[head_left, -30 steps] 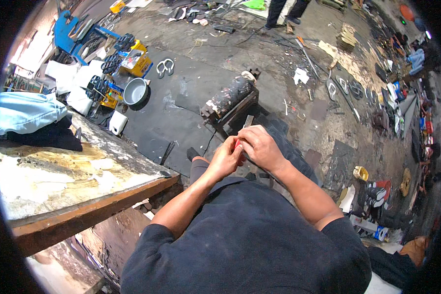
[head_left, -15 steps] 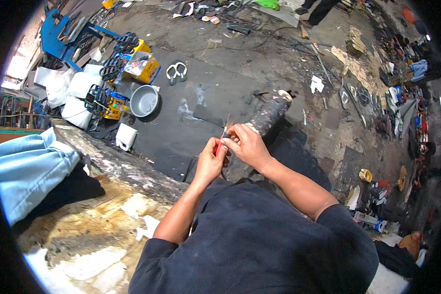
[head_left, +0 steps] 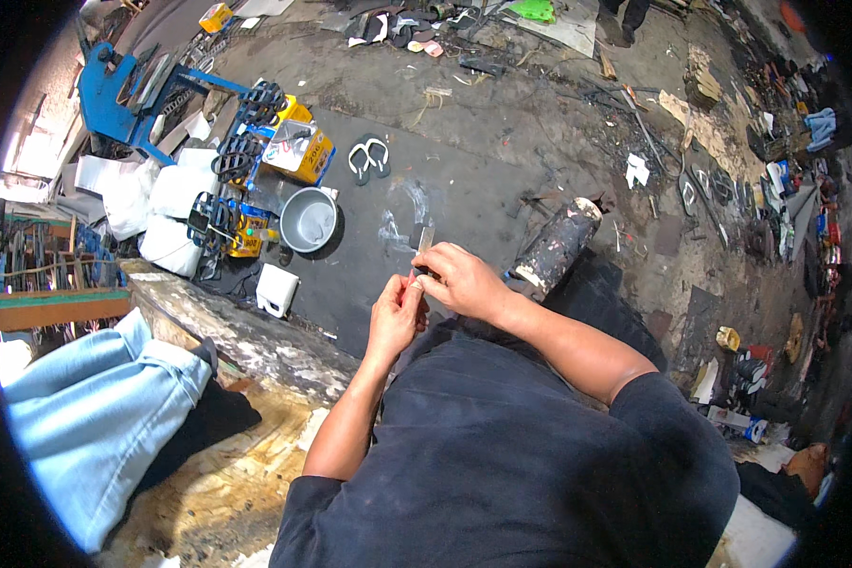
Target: The person uses a red utility knife to cut a small black rubber piece, then moves to a large gray rubber sheet and cuts it into smaller pieces. The person also handles a pile of black rubber scraps, placing them aside.
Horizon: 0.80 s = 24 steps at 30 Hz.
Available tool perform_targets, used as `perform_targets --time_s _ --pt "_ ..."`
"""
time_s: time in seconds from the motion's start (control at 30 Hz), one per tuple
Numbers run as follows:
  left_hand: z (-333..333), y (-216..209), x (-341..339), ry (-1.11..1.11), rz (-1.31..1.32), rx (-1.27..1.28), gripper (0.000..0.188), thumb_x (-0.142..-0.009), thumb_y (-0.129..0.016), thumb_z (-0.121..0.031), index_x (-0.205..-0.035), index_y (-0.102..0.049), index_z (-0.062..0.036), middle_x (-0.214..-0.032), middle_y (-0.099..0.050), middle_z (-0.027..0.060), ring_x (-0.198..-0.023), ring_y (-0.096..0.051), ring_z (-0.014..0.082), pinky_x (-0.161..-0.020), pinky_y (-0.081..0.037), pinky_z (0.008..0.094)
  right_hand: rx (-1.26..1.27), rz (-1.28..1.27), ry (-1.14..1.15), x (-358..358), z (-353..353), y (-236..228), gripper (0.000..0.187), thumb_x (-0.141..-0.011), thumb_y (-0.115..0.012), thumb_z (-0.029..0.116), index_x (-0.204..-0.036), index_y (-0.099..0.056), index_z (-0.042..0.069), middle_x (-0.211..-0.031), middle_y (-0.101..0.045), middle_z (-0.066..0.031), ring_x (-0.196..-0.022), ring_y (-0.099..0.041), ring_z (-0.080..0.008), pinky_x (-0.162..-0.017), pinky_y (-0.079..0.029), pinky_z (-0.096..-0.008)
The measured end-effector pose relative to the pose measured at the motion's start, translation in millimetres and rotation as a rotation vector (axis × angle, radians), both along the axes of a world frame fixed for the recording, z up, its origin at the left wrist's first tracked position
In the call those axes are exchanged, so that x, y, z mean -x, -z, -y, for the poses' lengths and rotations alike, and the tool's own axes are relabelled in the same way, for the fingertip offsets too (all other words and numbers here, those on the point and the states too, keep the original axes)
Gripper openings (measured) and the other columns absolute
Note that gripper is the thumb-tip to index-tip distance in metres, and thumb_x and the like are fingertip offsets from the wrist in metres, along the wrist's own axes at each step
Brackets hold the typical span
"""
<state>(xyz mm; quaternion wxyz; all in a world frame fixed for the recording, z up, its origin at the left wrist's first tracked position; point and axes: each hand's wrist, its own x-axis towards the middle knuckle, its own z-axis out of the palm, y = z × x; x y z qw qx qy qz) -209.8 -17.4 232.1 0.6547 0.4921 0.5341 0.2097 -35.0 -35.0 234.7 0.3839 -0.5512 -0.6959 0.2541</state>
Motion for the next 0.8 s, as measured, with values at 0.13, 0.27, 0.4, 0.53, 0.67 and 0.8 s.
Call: perform_targets --time_s 0.13,0.27,0.4,0.53,0.67,0.8 --pt "-51.3 4.5 -8.2 0.051 -0.009 -0.004 0.029 -0.105 -0.054 -0.032 -0.094 -0.054 -0.0057 -0.067 -0.057 0.0022 -0.053 -0.054 0.0092 -0.047 -0.044 0.0262 0.058 -0.045 0.002 -13.3 -45.7 10.9 0.029 -0.090 -0.065 0.019 -0.112 -0.063 0.001 -0.105 -0.064 -0.0164 -0.098 -0.064 -0.0353 -0.086 -0.052 -0.0436" --pt "-119.0 2.6 -35.3 0.127 -0.006 0.059 0.029 -0.106 -0.052 -0.034 -0.100 -0.054 -0.0059 -0.071 -0.059 0.0028 -0.055 -0.056 0.0104 -0.046 -0.044 0.0262 -0.010 -0.013 -0.058 -48.3 -112.4 24.4 0.029 -0.090 -0.066 0.019 -0.113 -0.063 0.001 -0.105 -0.064 -0.0163 -0.099 -0.064 -0.0347 -0.086 -0.053 -0.0437" --pt "-206.3 7.3 -90.9 0.152 0.092 0.097 0.021 -0.105 -0.053 -0.026 -0.101 -0.056 -0.0061 -0.074 -0.061 0.0015 -0.058 -0.057 0.0095 -0.048 -0.046 0.0259 0.155 -0.027 -0.042 -105.9 -191.9 14.8 0.029 -0.090 -0.067 0.020 -0.112 -0.064 0.001 -0.104 -0.064 -0.0160 -0.099 -0.064 -0.0345 -0.086 -0.053 -0.0439" --pt "-277.4 5.9 -154.2 0.094 0.000 -0.008 0.023 -0.104 -0.053 -0.027 -0.096 -0.056 -0.0056 -0.074 -0.064 0.0031 -0.057 -0.060 0.0106 -0.051 -0.048 0.0272 -0.088 0.076 0.045 -157.0 -265.4 17.8 0.026 -0.090 -0.068 0.023 -0.107 -0.066 0.002 -0.100 -0.064 -0.0155 -0.093 -0.066 -0.0334 -0.085 -0.054 -0.0425" --pt "-333.1 -2.3 -203.7 0.075 -0.093 -0.131 0.023 -0.104 -0.053 -0.026 -0.097 -0.057 -0.0047 -0.077 -0.066 0.0049 -0.059 -0.063 0.0122 -0.054 -0.050 0.0283 0.108 -0.097 0.169 -194.5 -326.6 0.7 0.031 -0.090 -0.069 0.030 -0.102 -0.064 0.002 -0.087 -0.065 -0.0143 -0.076 -0.067 -0.0344 -0.069 -0.056 -0.0453" --pt "-363.9 6.6 -223.8 0.103 -0.308 -0.402 0.021 -0.099 -0.055 -0.022 -0.096 -0.053 -0.0018 -0.075 -0.067 0.0128 -0.064 -0.068 0.0231 -0.059 -0.051 0.0398 0.195 0.126 0.205 -209.8 -373.8 -0.6 0.032 -0.091 -0.068 0.034 -0.096 -0.060 0.003 -0.083 -0.064 -0.0166 -0.075 -0.066 -0.0391 -0.066 -0.054 -0.0485"
